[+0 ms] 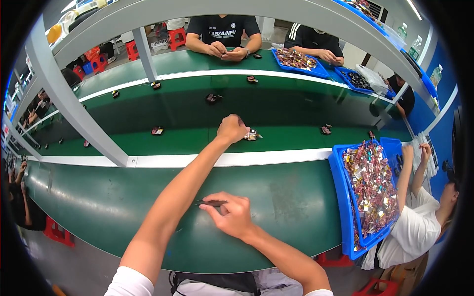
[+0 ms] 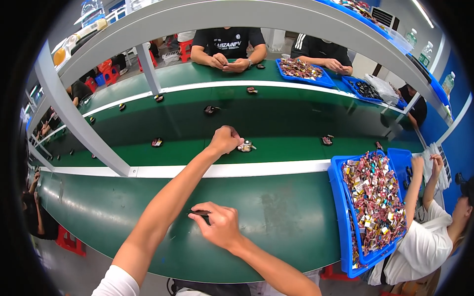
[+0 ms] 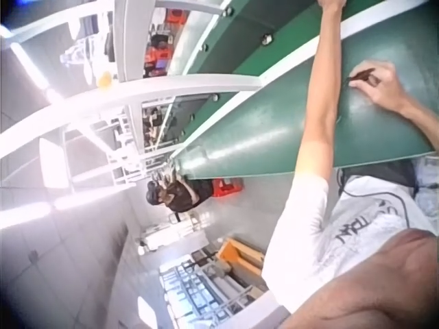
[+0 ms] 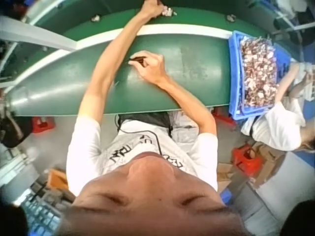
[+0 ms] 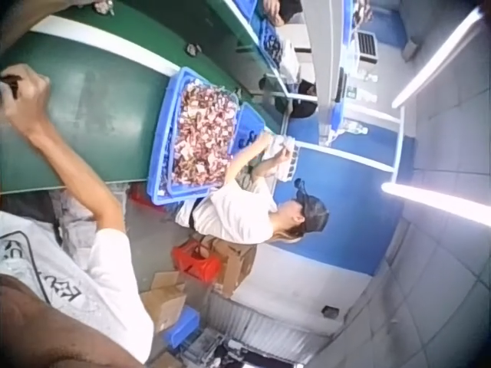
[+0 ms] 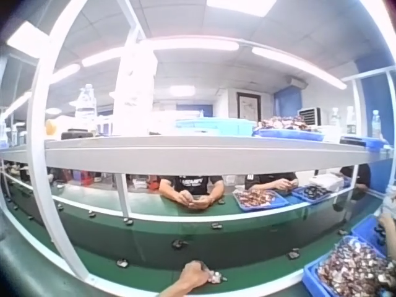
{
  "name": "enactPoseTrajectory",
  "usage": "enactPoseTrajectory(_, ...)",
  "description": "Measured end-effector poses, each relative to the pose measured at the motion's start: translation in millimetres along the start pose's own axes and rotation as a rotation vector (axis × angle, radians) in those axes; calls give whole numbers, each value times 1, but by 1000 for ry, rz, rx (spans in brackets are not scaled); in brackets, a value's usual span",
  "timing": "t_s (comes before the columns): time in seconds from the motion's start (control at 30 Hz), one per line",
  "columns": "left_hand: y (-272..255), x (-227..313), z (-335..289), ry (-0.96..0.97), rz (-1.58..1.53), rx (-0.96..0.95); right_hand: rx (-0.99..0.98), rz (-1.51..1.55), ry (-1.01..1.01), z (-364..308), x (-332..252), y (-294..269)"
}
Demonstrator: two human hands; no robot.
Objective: Assembling small electronic components on an assembly line using tweezers.
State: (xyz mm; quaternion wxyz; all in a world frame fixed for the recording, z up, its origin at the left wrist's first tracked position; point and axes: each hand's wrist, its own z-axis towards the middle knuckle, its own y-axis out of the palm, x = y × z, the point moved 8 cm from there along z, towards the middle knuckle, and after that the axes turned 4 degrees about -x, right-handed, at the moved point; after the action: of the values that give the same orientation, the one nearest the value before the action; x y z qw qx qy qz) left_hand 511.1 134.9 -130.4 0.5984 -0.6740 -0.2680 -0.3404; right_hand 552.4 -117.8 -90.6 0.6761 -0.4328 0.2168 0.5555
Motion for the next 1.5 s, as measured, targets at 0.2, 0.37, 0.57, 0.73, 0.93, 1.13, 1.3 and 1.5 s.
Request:
enactPoseTrajectory(0.2, -41, 5, -79, 76, -336, -96, -8, 11, 15, -3, 7, -6)
enactPoseTrajectory(0.37, -75, -48, -172, -6, -466, -101, -10, 63, 95, 0, 10, -6)
enactPoseTrajectory(0.57, -86, -79, -235, -148, -605, -16, -38, 394, 351, -1, 29, -2)
enactPoseTrajectory(0.73, -84, -82, -239, -115, -695, 36, 24, 414, 428, -2, 37, -10)
enactPoseTrajectory(0.93, -73, -84, -247, -101, -827, -3, 43, 420, 488, -5, 33, -5)
enactPoseTrajectory(1.13, -64, -81, -250, -105, -894, -64, 28, 408, 509, -5, 36, -5)
enactPoseTrajectory(1.3, -59, -77, -253, -85, -873, -68, 39, 367, 466, -7, 39, -7)
enactPoseTrajectory(1.5, -63, -69, -255, -3, -768, -18, 13, 270, 409, -3, 34, -8)
